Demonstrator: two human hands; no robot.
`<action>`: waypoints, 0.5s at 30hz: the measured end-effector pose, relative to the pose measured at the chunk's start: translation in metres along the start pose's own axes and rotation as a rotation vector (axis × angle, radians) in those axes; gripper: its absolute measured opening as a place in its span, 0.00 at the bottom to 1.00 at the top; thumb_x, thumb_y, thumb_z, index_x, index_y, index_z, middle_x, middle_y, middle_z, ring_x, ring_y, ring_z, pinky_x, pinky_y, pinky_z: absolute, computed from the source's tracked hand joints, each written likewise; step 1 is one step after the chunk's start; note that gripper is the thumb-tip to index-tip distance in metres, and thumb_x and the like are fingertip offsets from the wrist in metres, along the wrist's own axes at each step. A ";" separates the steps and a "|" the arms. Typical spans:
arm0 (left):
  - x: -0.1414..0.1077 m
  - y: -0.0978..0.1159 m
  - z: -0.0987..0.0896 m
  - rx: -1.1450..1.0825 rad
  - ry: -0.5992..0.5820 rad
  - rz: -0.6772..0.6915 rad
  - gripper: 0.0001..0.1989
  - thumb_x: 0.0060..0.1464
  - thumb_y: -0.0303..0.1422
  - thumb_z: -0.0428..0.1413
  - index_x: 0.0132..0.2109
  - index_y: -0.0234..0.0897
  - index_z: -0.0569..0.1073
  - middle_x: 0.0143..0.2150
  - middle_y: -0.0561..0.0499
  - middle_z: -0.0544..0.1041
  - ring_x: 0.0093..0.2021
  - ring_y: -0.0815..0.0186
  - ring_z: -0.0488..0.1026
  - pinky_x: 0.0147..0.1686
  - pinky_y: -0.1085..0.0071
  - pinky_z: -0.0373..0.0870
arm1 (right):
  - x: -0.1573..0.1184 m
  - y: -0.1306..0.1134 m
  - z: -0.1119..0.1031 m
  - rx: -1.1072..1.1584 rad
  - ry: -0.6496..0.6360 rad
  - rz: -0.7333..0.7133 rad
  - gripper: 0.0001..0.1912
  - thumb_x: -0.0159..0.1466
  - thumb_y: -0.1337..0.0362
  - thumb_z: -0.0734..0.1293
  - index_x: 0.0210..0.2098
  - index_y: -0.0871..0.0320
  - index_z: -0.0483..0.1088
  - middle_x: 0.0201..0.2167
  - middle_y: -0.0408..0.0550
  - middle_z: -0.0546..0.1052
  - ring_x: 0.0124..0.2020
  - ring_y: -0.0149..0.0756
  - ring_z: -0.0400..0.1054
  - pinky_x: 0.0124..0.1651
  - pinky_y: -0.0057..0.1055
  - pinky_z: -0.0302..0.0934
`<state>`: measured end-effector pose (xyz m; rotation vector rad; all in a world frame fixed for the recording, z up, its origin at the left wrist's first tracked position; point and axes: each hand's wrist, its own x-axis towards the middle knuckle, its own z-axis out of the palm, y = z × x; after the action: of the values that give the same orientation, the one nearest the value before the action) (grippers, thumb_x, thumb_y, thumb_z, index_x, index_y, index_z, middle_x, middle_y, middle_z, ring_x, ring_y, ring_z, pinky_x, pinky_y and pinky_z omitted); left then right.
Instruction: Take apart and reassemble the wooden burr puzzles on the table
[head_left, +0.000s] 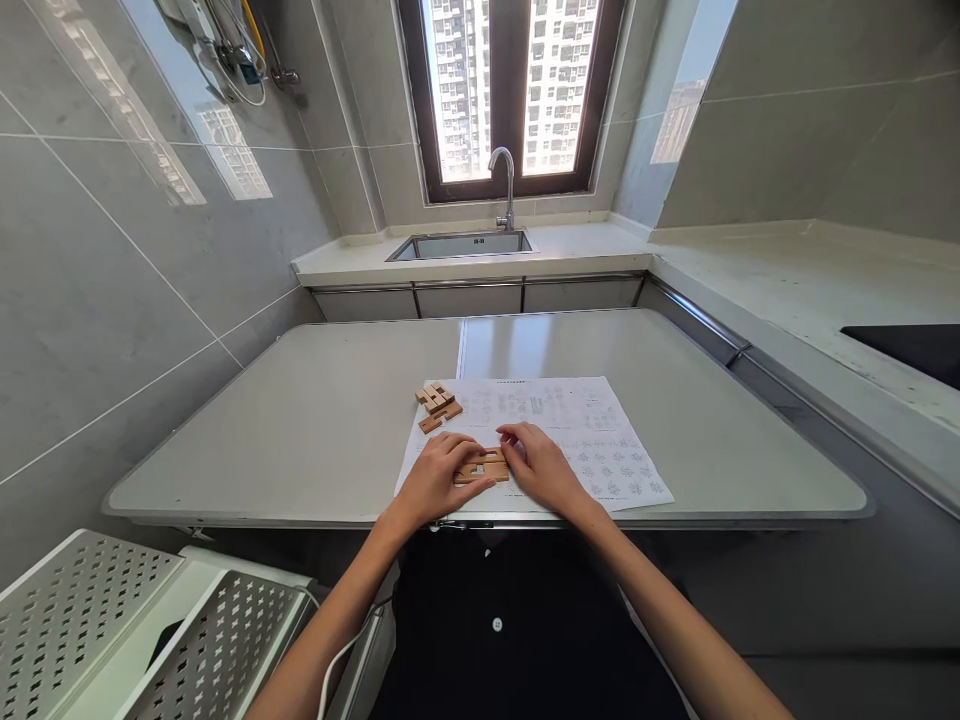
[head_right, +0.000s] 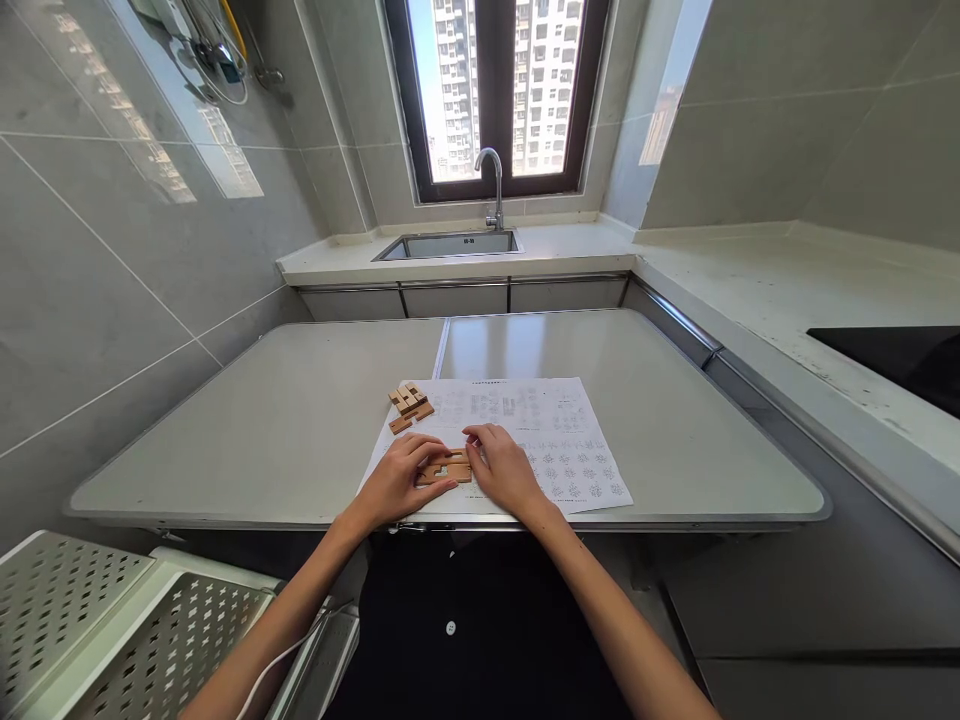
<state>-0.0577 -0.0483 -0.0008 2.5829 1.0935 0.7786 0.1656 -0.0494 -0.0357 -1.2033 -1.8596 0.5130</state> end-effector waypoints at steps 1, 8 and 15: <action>0.000 -0.001 0.001 0.014 0.020 -0.021 0.17 0.60 0.44 0.64 0.52 0.42 0.75 0.49 0.46 0.77 0.50 0.55 0.73 0.52 0.57 0.71 | 0.000 0.001 0.000 0.004 0.017 0.005 0.13 0.73 0.63 0.60 0.54 0.53 0.71 0.47 0.52 0.78 0.50 0.45 0.72 0.54 0.44 0.67; -0.001 -0.008 0.007 0.117 0.142 -0.140 0.17 0.59 0.42 0.64 0.52 0.42 0.75 0.49 0.45 0.76 0.51 0.53 0.73 0.54 0.55 0.71 | 0.000 0.005 0.002 0.018 0.035 0.022 0.12 0.72 0.63 0.61 0.53 0.55 0.69 0.49 0.54 0.76 0.51 0.46 0.71 0.55 0.46 0.67; -0.002 -0.017 0.012 0.258 0.264 -0.283 0.14 0.60 0.40 0.63 0.50 0.41 0.75 0.51 0.43 0.76 0.55 0.48 0.70 0.54 0.51 0.70 | -0.001 0.004 0.001 0.004 0.012 0.027 0.12 0.71 0.65 0.61 0.53 0.54 0.69 0.50 0.53 0.76 0.52 0.45 0.71 0.56 0.45 0.67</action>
<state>-0.0622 -0.0376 -0.0188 2.4864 1.6965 0.9809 0.1666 -0.0482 -0.0393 -1.2276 -1.8337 0.5238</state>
